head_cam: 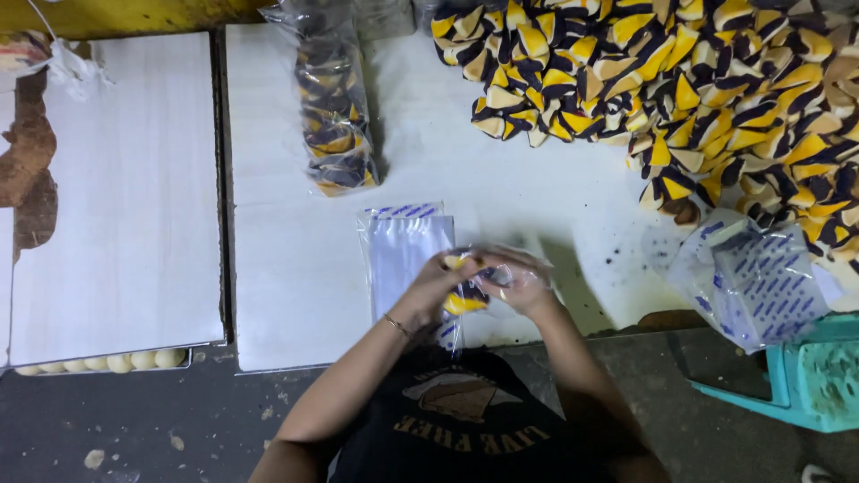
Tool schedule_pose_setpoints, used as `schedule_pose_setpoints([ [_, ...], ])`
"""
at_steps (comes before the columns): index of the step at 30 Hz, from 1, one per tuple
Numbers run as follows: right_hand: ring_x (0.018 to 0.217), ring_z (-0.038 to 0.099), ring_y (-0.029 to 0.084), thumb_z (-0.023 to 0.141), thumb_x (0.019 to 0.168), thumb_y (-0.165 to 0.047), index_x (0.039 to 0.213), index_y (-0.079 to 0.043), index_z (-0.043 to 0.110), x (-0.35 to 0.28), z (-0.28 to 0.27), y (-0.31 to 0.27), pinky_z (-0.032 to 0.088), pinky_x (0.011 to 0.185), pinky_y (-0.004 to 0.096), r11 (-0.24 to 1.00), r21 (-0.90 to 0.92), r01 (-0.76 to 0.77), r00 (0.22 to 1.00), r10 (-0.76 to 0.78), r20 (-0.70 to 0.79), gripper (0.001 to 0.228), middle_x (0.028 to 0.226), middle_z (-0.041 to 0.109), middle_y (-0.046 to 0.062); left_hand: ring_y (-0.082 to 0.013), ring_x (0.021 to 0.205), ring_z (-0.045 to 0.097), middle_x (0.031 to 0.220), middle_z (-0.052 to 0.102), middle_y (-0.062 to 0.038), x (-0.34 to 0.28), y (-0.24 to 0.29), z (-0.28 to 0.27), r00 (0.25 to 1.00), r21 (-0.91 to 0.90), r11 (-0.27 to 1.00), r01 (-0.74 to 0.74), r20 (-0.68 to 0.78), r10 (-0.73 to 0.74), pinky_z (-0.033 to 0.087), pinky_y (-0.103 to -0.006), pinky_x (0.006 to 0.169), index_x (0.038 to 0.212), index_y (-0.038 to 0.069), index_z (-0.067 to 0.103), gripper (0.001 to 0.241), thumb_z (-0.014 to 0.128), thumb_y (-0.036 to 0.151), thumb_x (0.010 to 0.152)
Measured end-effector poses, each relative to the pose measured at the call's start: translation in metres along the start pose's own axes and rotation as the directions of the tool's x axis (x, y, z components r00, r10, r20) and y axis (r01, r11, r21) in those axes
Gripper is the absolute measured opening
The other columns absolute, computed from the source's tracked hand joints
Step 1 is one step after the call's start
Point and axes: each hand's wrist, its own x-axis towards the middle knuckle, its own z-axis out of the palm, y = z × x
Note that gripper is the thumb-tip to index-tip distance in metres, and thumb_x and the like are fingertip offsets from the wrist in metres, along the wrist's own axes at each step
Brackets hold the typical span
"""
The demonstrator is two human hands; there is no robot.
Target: The person picks up triangular yellow and purple cookies from a table and places them into clear plastic bags. They repeatedly open bags, insert cookies, and set the filled bags aside. Another person is visible working nearby with dough balls.
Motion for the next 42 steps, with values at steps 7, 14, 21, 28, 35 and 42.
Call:
schedule_pose_setpoints([
  [7,0.092,0.075,0.032,0.091,0.07,-0.026,0.108,-0.014,0.079,0.052,0.004,0.031,0.061,0.082,0.043,0.885,-0.129,0.448,0.852,-0.379,0.361,0.041,0.098,0.078,0.009,-0.0244,0.075,0.073,0.087,0.071,-0.017,0.028,-0.021,-0.012,0.976,-0.023,0.976,-0.216,0.016,0.217,0.063,-0.0387,0.065,0.11,-0.006,0.066,0.062,0.092,0.039,0.076],
  [14,0.115,0.057,0.028,0.088,0.075,-0.025,0.122,-0.025,0.067,0.234,-0.052,0.174,0.041,0.099,0.052,0.348,-0.864,0.363,0.932,-0.139,0.336,0.052,0.115,0.069,-0.003,-0.0293,0.082,0.07,0.093,0.067,-0.019,-0.002,-0.039,-0.035,0.863,-0.033,0.936,-0.351,-0.4,0.31,0.06,-0.0458,0.077,0.117,-0.007,0.058,0.067,0.088,0.038,0.078],
  [21,0.073,0.072,0.024,0.085,0.081,-0.006,0.116,-0.011,0.073,0.153,-0.049,0.132,0.057,0.07,0.033,0.988,-0.152,0.022,0.899,0.047,0.436,0.037,0.092,0.073,0.012,-0.0314,0.093,0.069,0.101,0.063,-0.019,-0.01,-0.122,-0.073,0.802,-0.1,0.899,-0.426,-0.501,0.325,0.058,-0.0479,0.087,0.122,-0.004,0.056,0.081,0.091,0.049,0.071],
  [28,0.103,0.069,0.025,0.075,0.095,-0.002,0.128,0.002,0.067,0.119,-0.083,0.133,0.056,0.094,0.037,0.992,0.089,-0.087,0.99,0.076,0.118,0.034,0.11,0.072,0.022,-0.0212,0.061,0.069,0.072,0.065,-0.011,-0.048,-0.109,-0.042,0.705,-0.191,0.774,-0.604,-0.581,0.407,0.06,-0.0355,0.058,0.095,0.002,0.062,0.049,0.086,0.042,0.079],
  [35,0.101,0.069,0.021,0.088,0.08,-0.016,0.091,-0.025,0.076,0.067,-0.092,0.146,0.053,0.092,0.038,0.585,-0.711,0.39,0.888,-0.443,0.123,0.019,0.095,0.07,-0.002,-0.0258,0.06,0.072,0.071,0.067,-0.017,-0.04,-0.107,-0.051,0.816,-0.196,0.847,-0.495,-0.44,0.375,0.063,-0.038,0.057,0.107,-0.001,0.062,0.067,0.076,0.06,0.082],
  [42,0.113,0.068,0.024,0.083,0.086,-0.032,0.114,-0.018,0.073,0.034,-0.037,0.15,0.055,0.098,0.035,0.815,-0.454,0.36,0.933,-0.316,0.172,0.033,0.118,0.068,0.003,-0.0239,0.077,0.069,0.086,0.066,-0.013,-0.021,-0.084,-0.035,0.859,-0.077,0.922,-0.379,-0.399,0.32,0.062,-0.0408,0.07,0.105,0.0,0.061,0.077,0.079,0.068,0.073],
])
